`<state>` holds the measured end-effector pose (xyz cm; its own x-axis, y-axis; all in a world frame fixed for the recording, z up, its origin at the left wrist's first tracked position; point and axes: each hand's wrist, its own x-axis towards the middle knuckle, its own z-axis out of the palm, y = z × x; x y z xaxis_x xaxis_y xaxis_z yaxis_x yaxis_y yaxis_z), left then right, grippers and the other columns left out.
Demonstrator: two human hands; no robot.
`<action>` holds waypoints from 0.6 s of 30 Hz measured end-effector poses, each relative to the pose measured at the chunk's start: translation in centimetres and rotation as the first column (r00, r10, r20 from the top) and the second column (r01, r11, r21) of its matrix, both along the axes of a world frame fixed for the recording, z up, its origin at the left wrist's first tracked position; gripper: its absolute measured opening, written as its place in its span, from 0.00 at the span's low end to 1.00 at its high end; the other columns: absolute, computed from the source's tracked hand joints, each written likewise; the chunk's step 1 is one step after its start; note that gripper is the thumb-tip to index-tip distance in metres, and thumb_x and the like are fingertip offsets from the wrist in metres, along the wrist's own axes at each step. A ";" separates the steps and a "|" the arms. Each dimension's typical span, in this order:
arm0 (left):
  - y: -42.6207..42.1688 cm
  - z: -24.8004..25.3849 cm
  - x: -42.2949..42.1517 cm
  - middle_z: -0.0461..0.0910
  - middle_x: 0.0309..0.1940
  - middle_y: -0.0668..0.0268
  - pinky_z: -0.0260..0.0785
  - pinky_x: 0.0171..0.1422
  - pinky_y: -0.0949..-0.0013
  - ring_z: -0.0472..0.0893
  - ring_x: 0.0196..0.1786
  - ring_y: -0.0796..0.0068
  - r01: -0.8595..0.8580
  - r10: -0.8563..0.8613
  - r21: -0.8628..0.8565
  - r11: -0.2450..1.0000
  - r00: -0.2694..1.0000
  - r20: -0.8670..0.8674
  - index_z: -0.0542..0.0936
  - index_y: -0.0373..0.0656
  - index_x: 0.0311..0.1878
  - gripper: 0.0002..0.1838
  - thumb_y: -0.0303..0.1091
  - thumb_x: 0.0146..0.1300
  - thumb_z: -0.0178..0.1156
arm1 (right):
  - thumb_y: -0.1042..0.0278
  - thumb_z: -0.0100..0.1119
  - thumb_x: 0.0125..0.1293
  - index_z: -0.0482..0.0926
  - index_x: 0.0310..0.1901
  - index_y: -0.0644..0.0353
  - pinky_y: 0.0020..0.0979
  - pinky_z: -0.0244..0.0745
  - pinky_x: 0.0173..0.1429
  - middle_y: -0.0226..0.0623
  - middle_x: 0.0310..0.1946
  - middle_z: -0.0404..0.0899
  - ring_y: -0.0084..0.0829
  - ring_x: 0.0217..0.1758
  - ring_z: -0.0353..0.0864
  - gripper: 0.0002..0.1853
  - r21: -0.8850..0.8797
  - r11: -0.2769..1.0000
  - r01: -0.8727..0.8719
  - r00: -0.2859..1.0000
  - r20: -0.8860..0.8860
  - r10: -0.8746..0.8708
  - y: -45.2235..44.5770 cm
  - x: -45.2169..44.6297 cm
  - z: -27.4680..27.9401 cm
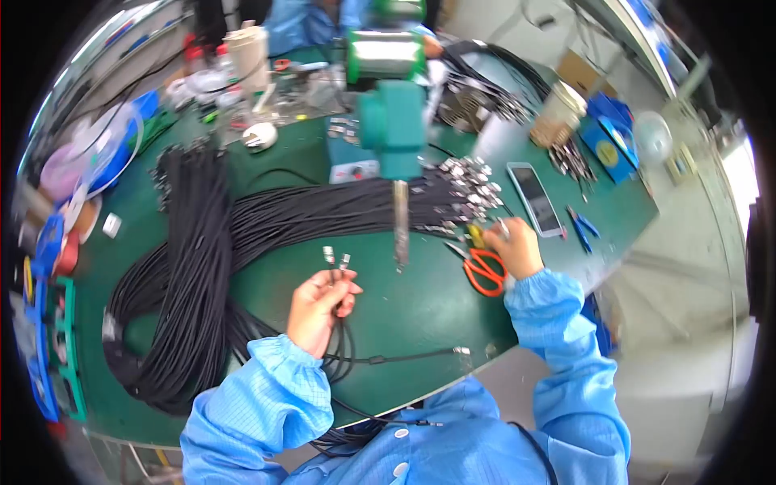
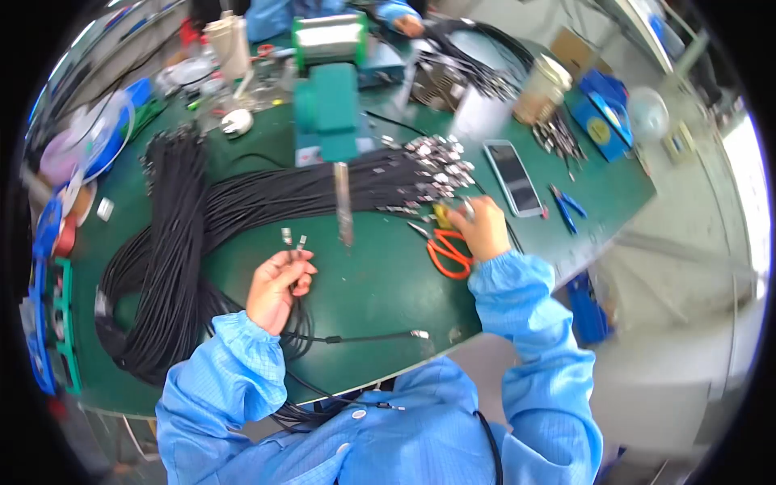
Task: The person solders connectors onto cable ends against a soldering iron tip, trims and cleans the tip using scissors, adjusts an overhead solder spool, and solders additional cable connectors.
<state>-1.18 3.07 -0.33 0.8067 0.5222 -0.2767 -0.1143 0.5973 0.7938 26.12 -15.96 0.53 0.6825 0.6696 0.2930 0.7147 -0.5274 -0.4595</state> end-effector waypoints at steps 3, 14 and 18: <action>0.6 -0.3 -2.9 0.75 0.31 0.60 0.60 0.29 0.83 0.69 0.26 0.81 -0.145 0.145 0.010 0.989 0.989 -0.016 0.72 0.32 0.45 0.10 0.24 0.60 0.53 | 0.69 0.63 0.51 0.78 0.35 0.62 0.29 0.69 0.34 0.36 0.27 0.77 0.33 0.26 0.73 0.10 -0.030 0.993 -0.116 0.993 -0.004 0.116 4.6 -0.6 -1.3; 0.7 -0.3 -0.6 0.76 0.30 0.61 0.61 0.29 0.83 0.70 0.25 0.82 -0.189 0.186 0.114 0.975 0.982 0.038 0.73 0.33 0.43 0.09 0.24 0.60 0.53 | 0.81 0.62 0.49 0.75 0.32 0.61 0.17 0.64 0.22 0.33 0.22 0.77 0.19 0.18 0.70 0.08 0.545 0.836 -0.058 0.884 -0.362 0.297 3.7 -11.2 5.5; 0.5 -0.6 -1.0 0.75 0.30 0.62 0.61 0.30 0.83 0.70 0.26 0.83 -0.235 0.229 0.141 0.962 0.972 0.056 0.73 0.33 0.44 0.09 0.24 0.60 0.54 | 0.81 0.62 0.50 0.74 0.30 0.64 0.17 0.65 0.23 0.35 0.22 0.77 0.21 0.19 0.71 0.07 0.427 0.859 -0.281 0.914 -0.153 0.375 4.3 -13.4 4.9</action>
